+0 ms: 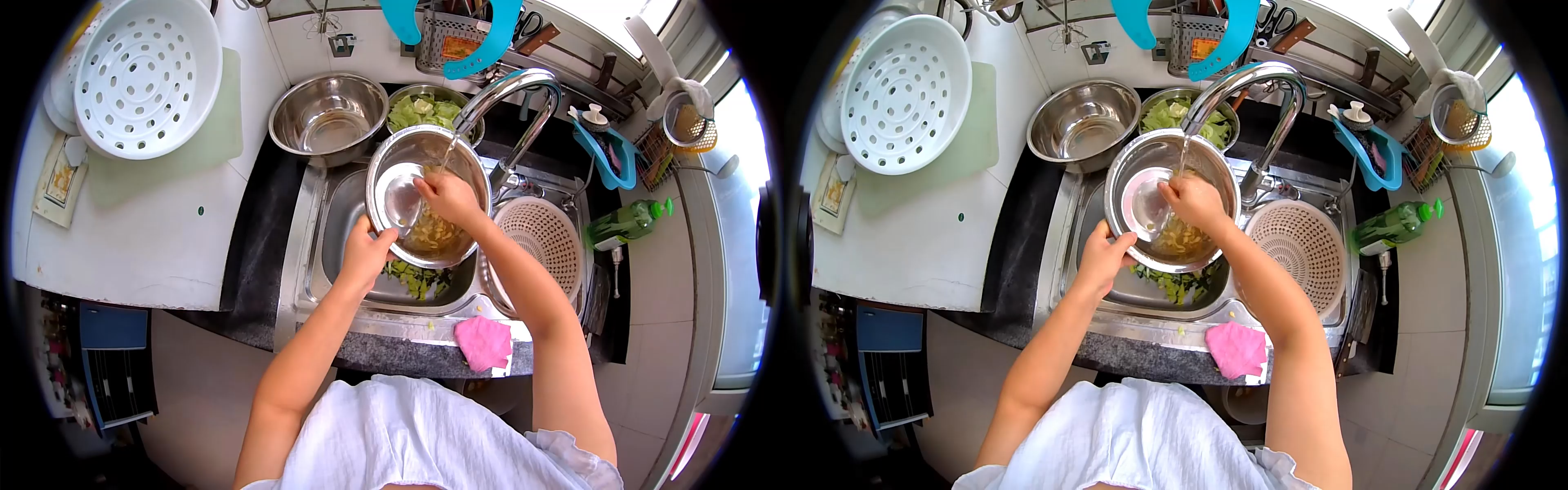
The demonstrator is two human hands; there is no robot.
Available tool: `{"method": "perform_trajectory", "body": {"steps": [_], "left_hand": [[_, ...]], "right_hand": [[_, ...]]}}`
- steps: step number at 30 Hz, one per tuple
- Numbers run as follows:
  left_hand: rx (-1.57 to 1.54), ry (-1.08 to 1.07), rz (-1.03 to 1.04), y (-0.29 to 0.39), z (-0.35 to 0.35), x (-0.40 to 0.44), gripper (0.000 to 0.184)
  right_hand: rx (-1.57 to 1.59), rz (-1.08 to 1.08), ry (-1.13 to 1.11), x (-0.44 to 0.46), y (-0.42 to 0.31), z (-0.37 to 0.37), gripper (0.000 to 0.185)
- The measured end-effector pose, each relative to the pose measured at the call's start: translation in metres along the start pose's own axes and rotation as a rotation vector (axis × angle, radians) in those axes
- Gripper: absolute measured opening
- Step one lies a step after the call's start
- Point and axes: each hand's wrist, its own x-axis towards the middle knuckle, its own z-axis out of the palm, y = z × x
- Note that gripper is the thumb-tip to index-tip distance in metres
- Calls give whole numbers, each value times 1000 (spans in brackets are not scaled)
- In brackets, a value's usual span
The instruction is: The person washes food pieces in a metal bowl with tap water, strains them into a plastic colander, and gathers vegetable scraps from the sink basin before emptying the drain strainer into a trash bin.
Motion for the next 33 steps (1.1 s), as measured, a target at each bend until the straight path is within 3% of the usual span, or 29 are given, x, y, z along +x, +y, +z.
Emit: {"method": "perform_trajectory", "body": {"steps": [1, 3, 5, 7, 8, 9, 11, 12, 15, 16, 17, 19, 20, 23, 24, 25, 27, 28, 29, 33], "left_hand": [[-1, -1, 0, 0, 2, 0, 30], [-31, 36, 23, 1, 6, 1, 22], [10, 23, -2, 1, 6, 5, 26], [50, 11, -28, -2, 5, 8, 30], [38, 14, -29, -3, 5, 8, 31], [28, 16, -32, -4, 5, 7, 31], [38, 7, -44, -3, 6, 4, 31], [45, 4, -53, -2, 7, 2, 32], [-5, 42, -24, -1, 9, -1, 32], [-3, 42, -24, -2, 8, -1, 32], [-1, 53, -12, -3, 7, -1, 31], [-2, 65, 3, -8, 7, 3, 31], [21, 76, 53, -14, 8, 7, 26], [19, 86, 114, -15, 9, 9, 20], [50, 72, 81, -12, 7, 7, 24], [81, 60, 50, -10, 6, 7, 28], [80, 59, 53, -11, 3, 8, 28], [81, 56, 55, -12, 1, 8, 28], [82, 53, 55, -11, 0, 9, 28], [33, 56, 31, -11, -4, 8, 28]], "right_hand": [[-1, 0, 0, -2, 11, 5, 37], [-279, -377, 336, -6, 29, 17, 31], [-306, -90, 39, -24, 23, 28, 38], [-232, -50, -309, -32, 13, 30, 35], [-39, -230, -393, -33, 22, 33, 29], [-39, -226, -394, -31, 22, 32, 29], [-33, -137, -101, -25, 19, 30, 24], [-193, -230, 204, -22, 22, 36, 20], [-178, -151, 116, -24, 24, 51, 19], [-122, -130, -75, -23, 26, 46, 21], [-122, -131, -75, -23, 26, 48, 21], [-475, 11, 0, -20, 21, 51, 24], [-390, 29, -148, -21, 19, 52, 25], [-241, -147, -199, -27, 13, 44, 20], [-310, -206, -4, -23, 16, 46, 23], [-312, -206, -3, -25, 21, 46, 23], [-156, -253, -56, -31, 20, 39, 27], [-42, -251, -240, -27, 16, 21, 26], [-10, -292, -206, -23, 20, 11, 24], [297, 145, -29, -28, 5, -50, 23]]}}
